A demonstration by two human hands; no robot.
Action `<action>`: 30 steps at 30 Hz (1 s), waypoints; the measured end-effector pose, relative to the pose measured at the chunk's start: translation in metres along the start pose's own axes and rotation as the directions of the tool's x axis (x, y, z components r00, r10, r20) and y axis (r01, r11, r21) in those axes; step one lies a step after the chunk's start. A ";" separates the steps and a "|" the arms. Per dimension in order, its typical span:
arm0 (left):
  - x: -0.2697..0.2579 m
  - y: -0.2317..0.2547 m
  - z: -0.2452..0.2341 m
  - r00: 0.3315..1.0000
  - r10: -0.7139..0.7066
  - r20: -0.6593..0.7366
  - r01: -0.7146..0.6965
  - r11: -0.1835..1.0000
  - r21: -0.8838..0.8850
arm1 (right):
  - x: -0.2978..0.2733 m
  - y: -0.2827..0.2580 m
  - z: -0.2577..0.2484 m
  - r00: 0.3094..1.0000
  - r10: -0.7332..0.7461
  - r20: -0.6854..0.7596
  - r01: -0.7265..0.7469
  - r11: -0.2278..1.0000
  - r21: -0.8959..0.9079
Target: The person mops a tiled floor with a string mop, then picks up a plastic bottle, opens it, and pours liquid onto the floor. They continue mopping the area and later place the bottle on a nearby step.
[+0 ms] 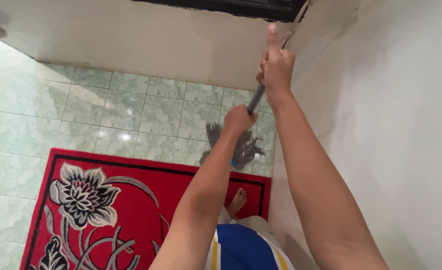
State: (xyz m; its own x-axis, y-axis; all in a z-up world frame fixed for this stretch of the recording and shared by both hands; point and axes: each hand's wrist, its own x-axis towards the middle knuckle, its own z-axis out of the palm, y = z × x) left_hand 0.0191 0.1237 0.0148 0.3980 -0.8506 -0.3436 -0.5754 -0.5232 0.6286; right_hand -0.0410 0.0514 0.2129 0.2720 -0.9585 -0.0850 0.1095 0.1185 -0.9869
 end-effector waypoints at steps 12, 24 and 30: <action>0.032 -0.024 0.051 0.981 -0.167 -0.098 0.093 0.849 -0.521 | -0.006 0.001 0.021 0.992 0.048 0.119 -0.059 0.994 0.094; 0.145 -0.038 0.011 0.972 0.133 -0.195 -0.190 0.932 -0.310 | 0.017 0.014 0.052 0.965 -0.130 0.227 0.115 0.990 0.078; 0.140 -0.029 -0.057 0.995 0.006 -0.100 -0.033 0.963 -0.267 | 0.040 0.039 0.074 0.970 -0.102 0.219 0.109 0.994 -0.018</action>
State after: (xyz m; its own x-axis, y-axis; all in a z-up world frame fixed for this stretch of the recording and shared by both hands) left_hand 0.1319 0.0225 -0.0121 0.4638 -0.8443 -0.2685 -0.3768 -0.4623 0.8027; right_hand 0.0453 0.0365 0.1812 0.4624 -0.8853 0.0488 0.1216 0.0088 -0.9925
